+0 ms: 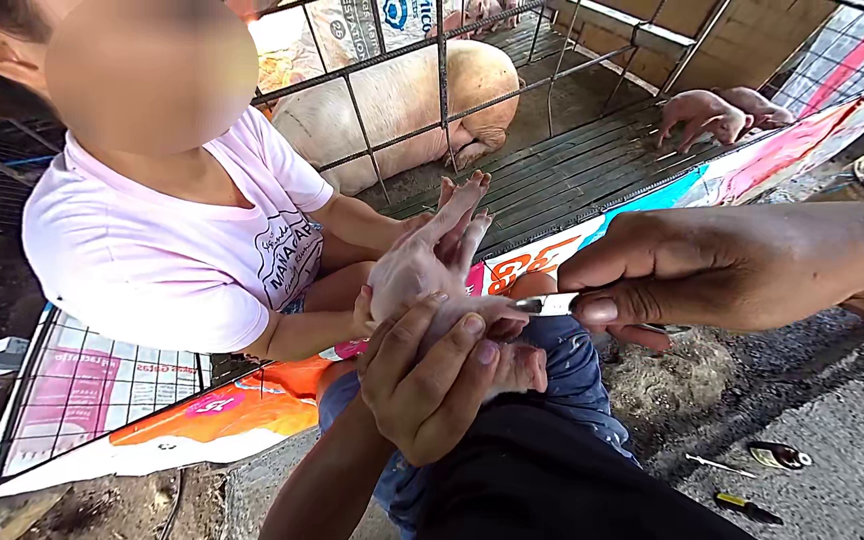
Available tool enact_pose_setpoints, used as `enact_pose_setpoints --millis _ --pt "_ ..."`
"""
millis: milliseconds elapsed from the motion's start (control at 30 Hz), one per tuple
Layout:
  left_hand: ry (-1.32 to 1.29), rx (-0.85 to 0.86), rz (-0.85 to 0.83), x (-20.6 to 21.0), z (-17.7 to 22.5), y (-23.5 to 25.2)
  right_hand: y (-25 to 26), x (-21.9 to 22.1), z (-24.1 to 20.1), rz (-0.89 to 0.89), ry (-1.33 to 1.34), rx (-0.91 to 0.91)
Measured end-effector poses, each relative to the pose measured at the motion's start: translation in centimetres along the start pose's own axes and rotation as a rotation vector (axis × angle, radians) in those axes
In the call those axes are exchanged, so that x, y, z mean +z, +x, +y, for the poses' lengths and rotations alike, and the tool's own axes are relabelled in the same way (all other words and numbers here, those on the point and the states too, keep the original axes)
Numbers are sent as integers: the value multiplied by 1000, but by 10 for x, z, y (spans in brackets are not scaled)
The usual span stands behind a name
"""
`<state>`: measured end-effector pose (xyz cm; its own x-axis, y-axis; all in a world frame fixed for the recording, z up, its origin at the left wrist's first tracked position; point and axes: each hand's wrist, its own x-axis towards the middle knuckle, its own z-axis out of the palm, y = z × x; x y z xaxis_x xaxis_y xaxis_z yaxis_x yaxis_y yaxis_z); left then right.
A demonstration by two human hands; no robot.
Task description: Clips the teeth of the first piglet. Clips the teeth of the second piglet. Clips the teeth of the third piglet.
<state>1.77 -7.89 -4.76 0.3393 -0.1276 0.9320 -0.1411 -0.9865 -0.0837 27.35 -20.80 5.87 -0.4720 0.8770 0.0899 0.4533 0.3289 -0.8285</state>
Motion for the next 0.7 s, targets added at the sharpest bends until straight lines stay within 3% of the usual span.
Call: enact_pose_setpoints --millis 333,700 --pt "10 42 -44 -1 -1 5 5 -11 -34 -72 -324 181" --pt "39 48 -56 -6 -3 3 21 -17 -43 -182 -359 343"
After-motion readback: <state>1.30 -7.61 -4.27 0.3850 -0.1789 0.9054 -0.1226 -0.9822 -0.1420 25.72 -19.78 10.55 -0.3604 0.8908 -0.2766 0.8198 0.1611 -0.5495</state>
